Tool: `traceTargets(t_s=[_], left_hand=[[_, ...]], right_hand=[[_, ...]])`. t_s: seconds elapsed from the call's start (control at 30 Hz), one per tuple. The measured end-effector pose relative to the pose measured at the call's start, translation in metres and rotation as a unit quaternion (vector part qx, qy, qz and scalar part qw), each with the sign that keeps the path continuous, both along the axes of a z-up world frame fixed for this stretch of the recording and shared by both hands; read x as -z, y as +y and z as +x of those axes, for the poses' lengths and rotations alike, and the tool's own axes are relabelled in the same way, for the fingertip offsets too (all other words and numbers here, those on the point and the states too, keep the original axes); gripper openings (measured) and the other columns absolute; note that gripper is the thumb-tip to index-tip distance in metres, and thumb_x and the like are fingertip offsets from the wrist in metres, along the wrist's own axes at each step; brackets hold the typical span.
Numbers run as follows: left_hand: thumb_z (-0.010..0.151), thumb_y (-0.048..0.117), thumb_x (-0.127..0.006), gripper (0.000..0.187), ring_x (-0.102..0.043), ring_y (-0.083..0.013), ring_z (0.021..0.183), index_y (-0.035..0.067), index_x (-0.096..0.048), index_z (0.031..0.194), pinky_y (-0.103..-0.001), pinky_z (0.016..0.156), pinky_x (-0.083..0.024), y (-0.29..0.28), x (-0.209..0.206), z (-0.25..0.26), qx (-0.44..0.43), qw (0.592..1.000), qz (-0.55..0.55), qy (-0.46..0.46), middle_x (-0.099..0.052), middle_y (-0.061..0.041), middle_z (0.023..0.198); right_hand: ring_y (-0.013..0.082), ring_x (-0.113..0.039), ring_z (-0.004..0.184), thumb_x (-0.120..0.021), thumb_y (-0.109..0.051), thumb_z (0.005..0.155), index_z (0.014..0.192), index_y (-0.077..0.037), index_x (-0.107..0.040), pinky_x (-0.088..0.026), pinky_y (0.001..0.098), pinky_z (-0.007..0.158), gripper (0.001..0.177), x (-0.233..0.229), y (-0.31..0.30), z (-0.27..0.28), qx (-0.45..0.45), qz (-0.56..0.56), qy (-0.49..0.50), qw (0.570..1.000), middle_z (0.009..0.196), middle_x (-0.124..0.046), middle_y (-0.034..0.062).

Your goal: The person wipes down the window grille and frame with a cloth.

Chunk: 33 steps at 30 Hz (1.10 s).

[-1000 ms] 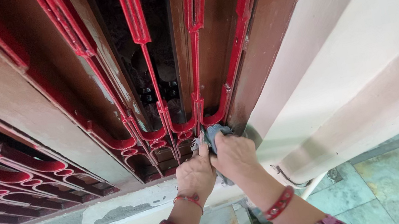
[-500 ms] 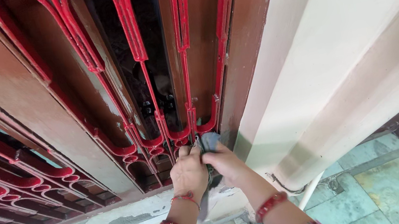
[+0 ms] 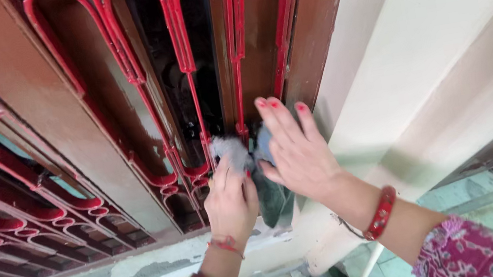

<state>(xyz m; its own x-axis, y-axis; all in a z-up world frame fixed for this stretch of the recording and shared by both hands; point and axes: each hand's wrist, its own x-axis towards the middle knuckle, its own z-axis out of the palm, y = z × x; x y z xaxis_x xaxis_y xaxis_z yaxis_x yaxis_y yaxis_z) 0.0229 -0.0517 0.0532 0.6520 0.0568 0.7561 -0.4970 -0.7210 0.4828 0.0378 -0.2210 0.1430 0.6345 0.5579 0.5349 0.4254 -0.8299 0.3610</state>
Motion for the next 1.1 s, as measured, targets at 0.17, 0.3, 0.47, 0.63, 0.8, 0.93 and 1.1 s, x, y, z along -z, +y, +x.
traceTargets(t_s=[0.17,0.3,0.47,0.63,0.8,0.93,1.1], left_hand=[[0.087,0.040,-0.071,0.050,-0.070,-0.0366,0.097,0.002,-0.058,0.116,-0.047,0.079,-0.057,-0.008,-0.047,0.041,-0.038,0.938,0.144,0.314,-0.068,-0.019,0.117],[0.083,0.044,-0.074,0.057,-0.070,-0.0335,0.099,0.000,-0.058,0.116,-0.044,0.085,-0.057,0.005,-0.040,0.050,0.009,0.920,0.191,0.342,-0.067,-0.018,0.117],[0.086,0.034,-0.072,0.053,-0.072,-0.0325,0.094,0.002,-0.058,0.127,-0.044,0.074,-0.058,0.018,-0.016,0.021,0.007,0.947,0.209,0.243,-0.067,-0.018,0.125],[0.069,0.026,-0.076,0.060,-0.072,-0.0370,0.091,0.001,-0.060,0.120,-0.045,0.068,-0.059,0.019,0.000,0.047,0.025,0.948,0.249,0.198,-0.065,-0.024,0.126],[0.087,0.012,-0.066,0.032,-0.074,-0.0311,0.092,0.006,-0.064,0.118,-0.042,0.077,-0.060,0.015,0.006,0.054,-0.011,0.936,0.257,0.240,-0.072,-0.013,0.113],[0.082,0.009,-0.066,0.039,-0.074,-0.0305,0.086,0.010,-0.069,0.121,-0.041,0.072,-0.059,0.029,0.015,0.003,0.034,0.990,0.117,0.069,-0.072,-0.010,0.120],[0.082,0.004,-0.066,0.049,-0.073,-0.0297,0.102,0.014,-0.066,0.130,-0.038,0.086,-0.060,0.078,-0.011,-0.036,-0.054,0.994,0.091,-0.034,-0.071,-0.008,0.118]], right_hand=[[0.0311,-0.026,0.150,-0.053,-0.051,0.081,0.123,0.005,-0.069,-0.015,0.0473,0.121,0.071,-0.003,0.024,0.038,0.100,-0.237,-0.062,0.964,0.158,-0.039,0.0188],[0.0332,-0.032,0.148,-0.058,-0.033,0.081,0.113,0.003,-0.072,-0.016,0.0502,0.122,0.050,0.022,0.018,0.029,0.026,-0.219,-0.006,0.975,0.151,-0.048,0.0214],[0.0278,-0.042,0.144,-0.061,-0.018,0.084,0.096,0.000,-0.074,-0.014,0.0595,0.126,0.025,0.044,0.013,-0.004,-0.060,0.027,0.077,0.995,0.138,-0.059,0.0117],[0.0351,-0.042,0.142,-0.060,-0.040,0.072,0.103,0.005,-0.074,-0.018,0.0576,0.122,0.057,0.062,0.029,0.019,0.014,-0.058,0.048,0.997,0.137,-0.057,0.0197],[0.0385,-0.042,0.136,-0.060,-0.045,0.077,0.107,0.008,-0.074,-0.018,0.0561,0.122,0.062,0.069,0.034,0.024,0.066,-0.075,0.086,0.991,0.130,-0.057,0.0227],[0.0278,-0.053,0.133,-0.063,-0.012,0.078,0.093,0.005,-0.074,-0.023,0.0598,0.123,0.025,0.076,0.025,-0.028,-0.025,0.083,0.038,0.996,0.128,-0.065,0.0126],[0.0247,-0.057,0.123,-0.072,-0.008,0.081,0.112,0.003,-0.078,-0.030,0.0543,0.119,0.033,0.041,0.042,-0.024,-0.109,0.256,0.024,0.960,0.133,-0.064,0.0102]])
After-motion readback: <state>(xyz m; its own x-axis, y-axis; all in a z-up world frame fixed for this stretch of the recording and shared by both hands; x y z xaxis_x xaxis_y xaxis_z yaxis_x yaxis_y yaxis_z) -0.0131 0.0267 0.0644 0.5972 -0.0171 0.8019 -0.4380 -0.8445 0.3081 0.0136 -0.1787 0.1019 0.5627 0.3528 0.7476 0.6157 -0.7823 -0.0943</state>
